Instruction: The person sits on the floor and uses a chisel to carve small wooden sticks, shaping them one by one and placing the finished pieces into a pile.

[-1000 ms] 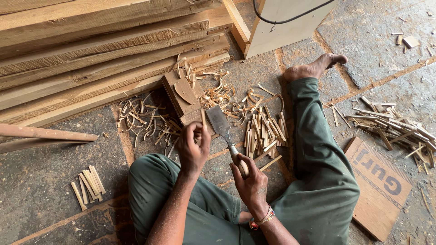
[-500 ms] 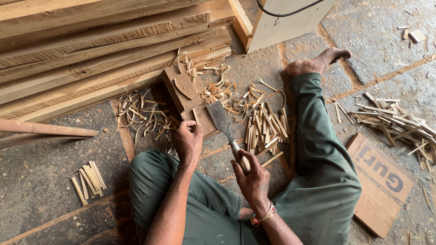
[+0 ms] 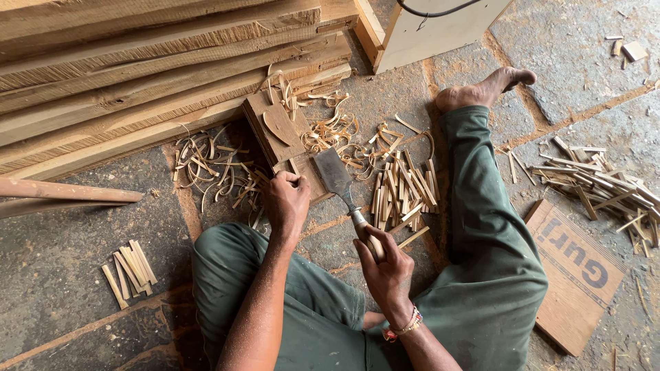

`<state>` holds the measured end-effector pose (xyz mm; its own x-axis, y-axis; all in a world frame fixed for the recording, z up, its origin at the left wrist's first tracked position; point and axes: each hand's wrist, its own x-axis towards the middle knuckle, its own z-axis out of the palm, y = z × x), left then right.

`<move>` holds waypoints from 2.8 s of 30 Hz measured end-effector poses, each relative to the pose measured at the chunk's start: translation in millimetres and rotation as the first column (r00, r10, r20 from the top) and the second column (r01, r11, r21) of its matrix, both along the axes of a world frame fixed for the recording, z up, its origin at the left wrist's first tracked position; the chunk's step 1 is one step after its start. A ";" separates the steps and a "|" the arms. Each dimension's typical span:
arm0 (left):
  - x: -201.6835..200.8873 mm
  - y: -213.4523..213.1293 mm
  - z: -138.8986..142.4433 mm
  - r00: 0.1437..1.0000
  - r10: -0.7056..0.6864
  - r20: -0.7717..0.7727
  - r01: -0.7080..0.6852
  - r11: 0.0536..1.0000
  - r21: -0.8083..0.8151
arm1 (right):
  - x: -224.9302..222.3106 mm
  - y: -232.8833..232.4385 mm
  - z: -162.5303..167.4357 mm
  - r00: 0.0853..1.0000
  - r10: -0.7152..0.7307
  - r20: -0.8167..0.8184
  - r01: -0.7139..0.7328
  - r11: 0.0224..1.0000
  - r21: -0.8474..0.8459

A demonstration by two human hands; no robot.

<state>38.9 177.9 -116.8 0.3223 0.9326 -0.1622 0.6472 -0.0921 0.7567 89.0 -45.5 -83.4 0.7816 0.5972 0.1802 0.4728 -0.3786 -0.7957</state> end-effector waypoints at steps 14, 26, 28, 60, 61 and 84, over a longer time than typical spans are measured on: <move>-8.0 -13.0 9.6 0.854 -0.264 0.449 0.074 0.915 0.398 | -9.3 -21.7 29.7 1.000 -0.023 -0.015 0.024 0.994 0.107; -10.5 -76.6 8.6 0.470 -0.828 0.306 0.499 0.534 0.682 | -50.7 -45.1 76.2 0.999 -0.034 -0.023 0.031 0.992 -0.120; -10.6 -75.6 8.5 0.472 -0.816 0.334 0.506 0.560 0.656 | -50.6 -43.0 77.5 0.998 -0.051 -0.041 0.042 0.979 -0.198; 47.2 21.8 -62.1 0.631 -0.767 -0.118 0.651 0.440 0.619 | -23.4 36.0 12.4 0.986 0.140 0.088 -0.129 0.985 -0.118; 45.2 18.6 -59.1 0.646 -0.760 -0.076 0.625 0.468 0.625 | -23.6 34.6 11.5 0.988 0.128 0.088 -0.117 0.985 -0.127; 13.9 -87.1 -10.4 0.370 -0.916 0.153 0.665 0.376 0.645 | -49.9 -55.5 42.4 0.992 -0.094 -0.085 0.091 0.995 -0.041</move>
